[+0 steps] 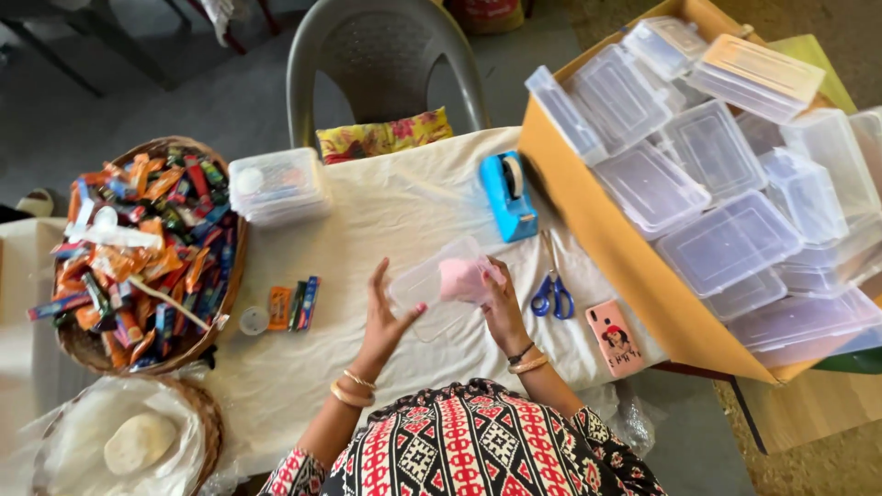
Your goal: The person places wrapped candy bars from a basket into a small clear plastic container, closes its lid, and wraps the container with bubble wrap, securing it with tape from a desk tape dispenser. They repeat the packing with additional candy bars and handle stacked plastic containers on the table.
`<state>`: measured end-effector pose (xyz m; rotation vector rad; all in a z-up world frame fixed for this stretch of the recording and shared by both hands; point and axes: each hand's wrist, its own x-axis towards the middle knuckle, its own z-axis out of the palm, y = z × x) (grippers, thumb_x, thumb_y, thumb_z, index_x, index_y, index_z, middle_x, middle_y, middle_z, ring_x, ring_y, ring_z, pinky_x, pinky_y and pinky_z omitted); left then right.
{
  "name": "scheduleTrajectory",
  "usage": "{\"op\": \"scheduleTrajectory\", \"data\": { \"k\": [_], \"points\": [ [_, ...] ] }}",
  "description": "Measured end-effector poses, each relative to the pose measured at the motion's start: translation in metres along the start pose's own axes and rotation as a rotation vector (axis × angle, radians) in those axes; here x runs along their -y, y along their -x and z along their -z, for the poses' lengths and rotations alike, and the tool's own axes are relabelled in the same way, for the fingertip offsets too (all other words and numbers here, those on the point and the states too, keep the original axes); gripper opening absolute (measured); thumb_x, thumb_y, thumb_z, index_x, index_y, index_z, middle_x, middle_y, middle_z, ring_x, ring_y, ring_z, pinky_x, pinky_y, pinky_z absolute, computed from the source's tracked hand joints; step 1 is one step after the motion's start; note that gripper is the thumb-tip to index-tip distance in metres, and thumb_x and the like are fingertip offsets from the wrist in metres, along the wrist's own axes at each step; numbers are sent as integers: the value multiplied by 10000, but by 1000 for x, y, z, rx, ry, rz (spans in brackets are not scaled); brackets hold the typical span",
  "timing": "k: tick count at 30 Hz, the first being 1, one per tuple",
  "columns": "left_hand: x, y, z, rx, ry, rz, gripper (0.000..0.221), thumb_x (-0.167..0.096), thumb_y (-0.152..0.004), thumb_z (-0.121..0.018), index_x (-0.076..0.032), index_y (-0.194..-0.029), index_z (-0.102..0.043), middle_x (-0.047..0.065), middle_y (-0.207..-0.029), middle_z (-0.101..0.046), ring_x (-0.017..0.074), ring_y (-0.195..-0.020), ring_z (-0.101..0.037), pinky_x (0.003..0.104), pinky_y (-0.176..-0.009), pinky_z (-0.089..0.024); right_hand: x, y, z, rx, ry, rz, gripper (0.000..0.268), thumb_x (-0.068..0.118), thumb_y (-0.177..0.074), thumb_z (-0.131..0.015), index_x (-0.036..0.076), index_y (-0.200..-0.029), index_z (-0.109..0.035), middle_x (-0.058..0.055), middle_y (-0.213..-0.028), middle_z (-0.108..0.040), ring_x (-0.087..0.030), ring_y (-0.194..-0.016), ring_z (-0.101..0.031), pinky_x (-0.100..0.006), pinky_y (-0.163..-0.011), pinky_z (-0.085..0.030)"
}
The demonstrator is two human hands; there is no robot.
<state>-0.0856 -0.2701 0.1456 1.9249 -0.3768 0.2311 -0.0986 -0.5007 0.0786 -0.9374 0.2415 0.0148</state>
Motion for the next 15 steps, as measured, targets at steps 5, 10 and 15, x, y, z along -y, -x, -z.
{"op": "scheduleTrajectory", "data": {
  "k": [5, 10, 15],
  "points": [
    [33, 21, 20, 94, 933, 621, 726, -129, -889, -720, -188, -1509, -345, 164, -1447, -492, 267, -1161, -641, 432, -926, -583, -17, -13, -17, -34, 434, 207, 395, 242, -995, -702, 67, -1330, -587, -80, -1243, -626, -153, -1122, -605, -318, -950, -530],
    [69, 39, 26, -64, 852, 639, 624, -57, -909, -697, -136, -1474, -444, 176, -1386, -540, 233, -1094, -687, 403, -867, -590, -18, 14, -63, -237, 856, 571, 270, 220, -1052, -628, 66, -1270, -668, -74, -1240, -593, -159, -1069, -658, -325, -943, -581],
    [99, 58, 17, 0, 1001, 548, 546, -5, -959, -633, -53, -1475, -460, 159, -1379, -595, 156, -1164, -672, 317, -937, -570, -36, 35, -139, 550, 1120, 723, 533, 322, -1009, -544, 45, -1460, -480, -218, -1458, -487, -348, -1379, -446, -481, -1136, -383]
  ]
}}
